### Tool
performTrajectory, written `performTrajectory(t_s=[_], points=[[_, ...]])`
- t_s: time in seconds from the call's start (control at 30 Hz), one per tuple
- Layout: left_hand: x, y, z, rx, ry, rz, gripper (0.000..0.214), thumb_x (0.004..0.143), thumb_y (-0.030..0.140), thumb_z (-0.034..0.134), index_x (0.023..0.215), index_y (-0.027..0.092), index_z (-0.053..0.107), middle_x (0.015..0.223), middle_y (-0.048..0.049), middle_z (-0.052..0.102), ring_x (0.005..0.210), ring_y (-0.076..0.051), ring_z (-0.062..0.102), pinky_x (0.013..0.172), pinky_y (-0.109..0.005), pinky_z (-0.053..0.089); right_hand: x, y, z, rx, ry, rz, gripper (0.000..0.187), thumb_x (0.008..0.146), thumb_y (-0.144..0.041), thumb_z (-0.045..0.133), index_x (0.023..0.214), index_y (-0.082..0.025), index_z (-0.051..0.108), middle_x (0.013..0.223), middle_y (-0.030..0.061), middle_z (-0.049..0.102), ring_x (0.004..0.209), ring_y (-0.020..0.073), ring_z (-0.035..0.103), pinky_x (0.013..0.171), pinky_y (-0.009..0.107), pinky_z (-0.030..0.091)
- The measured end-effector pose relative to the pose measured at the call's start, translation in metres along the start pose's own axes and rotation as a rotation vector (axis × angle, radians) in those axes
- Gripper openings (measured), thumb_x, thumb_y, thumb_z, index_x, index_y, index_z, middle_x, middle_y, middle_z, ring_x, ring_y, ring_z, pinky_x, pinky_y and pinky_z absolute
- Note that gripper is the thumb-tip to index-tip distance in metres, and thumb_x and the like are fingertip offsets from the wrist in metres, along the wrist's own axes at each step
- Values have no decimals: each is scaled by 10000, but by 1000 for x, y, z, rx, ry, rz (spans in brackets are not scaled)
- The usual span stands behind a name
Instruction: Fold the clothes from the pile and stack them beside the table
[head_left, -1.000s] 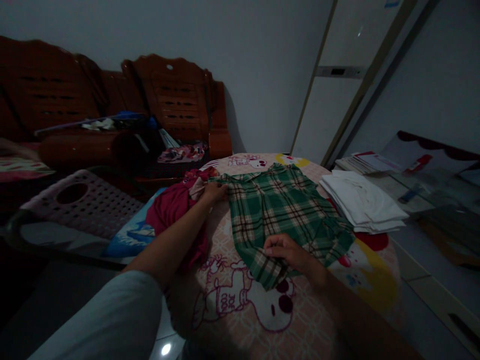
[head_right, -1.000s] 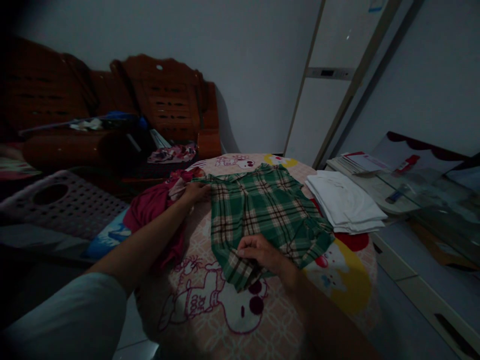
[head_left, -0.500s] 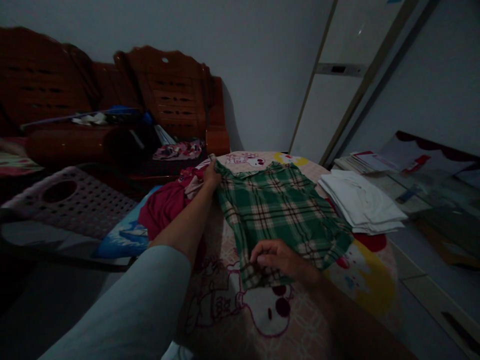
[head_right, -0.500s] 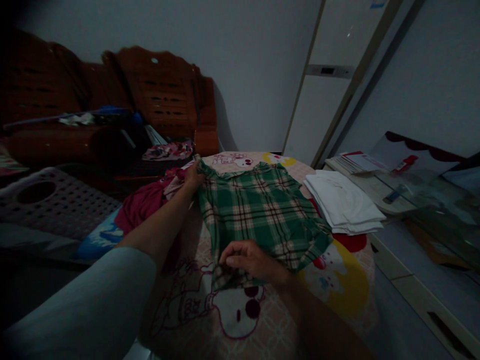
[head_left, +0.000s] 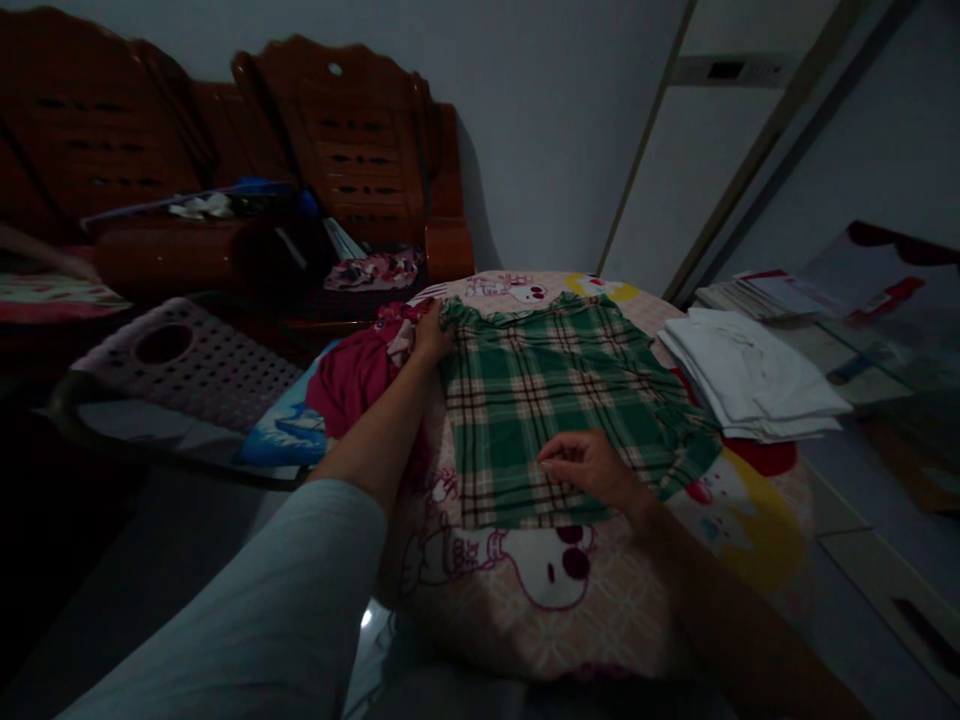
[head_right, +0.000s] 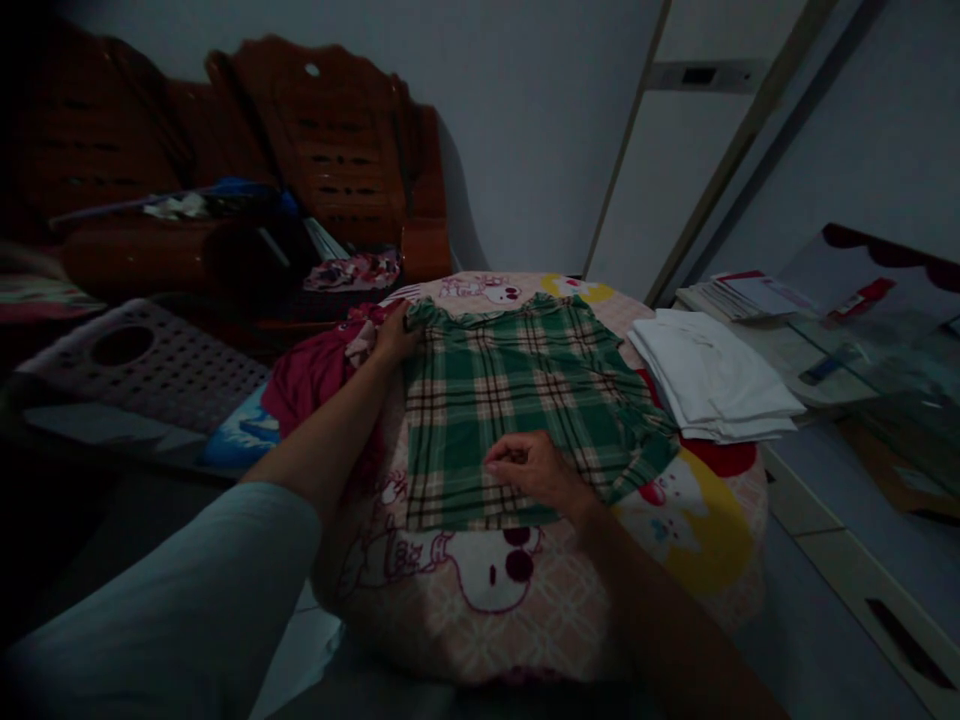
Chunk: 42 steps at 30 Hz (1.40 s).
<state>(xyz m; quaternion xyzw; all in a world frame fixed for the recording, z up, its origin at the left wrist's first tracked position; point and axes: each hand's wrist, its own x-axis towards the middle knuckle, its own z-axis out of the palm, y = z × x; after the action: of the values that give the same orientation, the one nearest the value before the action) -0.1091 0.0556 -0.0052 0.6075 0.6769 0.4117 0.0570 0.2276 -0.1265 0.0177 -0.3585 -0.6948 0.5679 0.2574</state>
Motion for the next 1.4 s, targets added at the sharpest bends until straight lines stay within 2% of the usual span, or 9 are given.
performTrajectory(t_s=[0.17,0.27,0.43,0.6,0.73,0.9,1.03,1.13,1.4], points=[[-10,-4,2,32,-65,-13,726,678,52,597,1394,86,488,1380,-143,570,1282,-280,523,1111,-371,391,-5,-4,9,-574,-168,-108,177,751,-243,733,919,-192,726,617,-33,613,571,106,544,568,229,350],[-12,-6,6,37,-67,-5,676,678,66,578,1352,76,526,1367,-140,579,1288,-287,509,1126,-399,360,-5,-7,11,-758,-203,-135,123,775,-224,719,895,-199,715,610,-37,611,569,104,532,578,233,312],[-13,-7,12,65,-78,5,637,668,64,550,1305,62,579,1362,-154,583,1287,-293,514,1136,-392,351,-6,-8,13,-724,-164,-156,41,839,-204,661,832,-181,694,615,-30,623,552,94,527,575,226,307],[-12,-10,13,37,-73,28,611,664,86,549,1269,116,622,1309,-106,632,1256,-284,541,1120,-400,369,-9,-6,31,-847,-248,-292,306,823,-367,720,1071,-195,677,706,6,685,627,143,594,595,245,324],[-11,-9,12,50,-85,6,558,685,109,544,1233,112,649,1280,-101,651,1230,-286,557,1102,-397,385,-7,-2,43,-912,-235,-350,117,895,-272,619,898,-182,694,721,28,703,624,142,597,595,260,315],[-10,-6,12,47,-93,-27,504,702,114,562,1192,109,679,1248,-102,667,1209,-288,568,1088,-377,400,-4,1,41,-784,-194,-394,212,897,-174,534,720,-175,651,645,-4,646,569,106,540,565,247,297],[-9,-8,15,16,-78,-26,481,708,107,569,1174,129,688,1226,-89,680,1192,-277,583,1071,-381,420,-6,1,41,-733,-158,-385,94,872,-244,609,836,-188,676,632,-14,636,557,113,535,565,246,314],[-8,-9,16,6,-84,-32,467,716,97,569,1166,120,688,1213,-99,686,1181,-269,592,1062,-374,426,-7,3,47,-788,-184,-438,207,871,-340,646,1020,-197,669,702,10,675,612,145,575,597,262,346],[-8,-8,17,17,-80,-45,433,738,129,582,1158,110,686,1219,-103,684,1162,-272,602,1054,-379,431,-3,5,50,-700,-86,-464,223,920,-211,487,804,-179,675,693,28,666,618,130,586,604,248,361]])
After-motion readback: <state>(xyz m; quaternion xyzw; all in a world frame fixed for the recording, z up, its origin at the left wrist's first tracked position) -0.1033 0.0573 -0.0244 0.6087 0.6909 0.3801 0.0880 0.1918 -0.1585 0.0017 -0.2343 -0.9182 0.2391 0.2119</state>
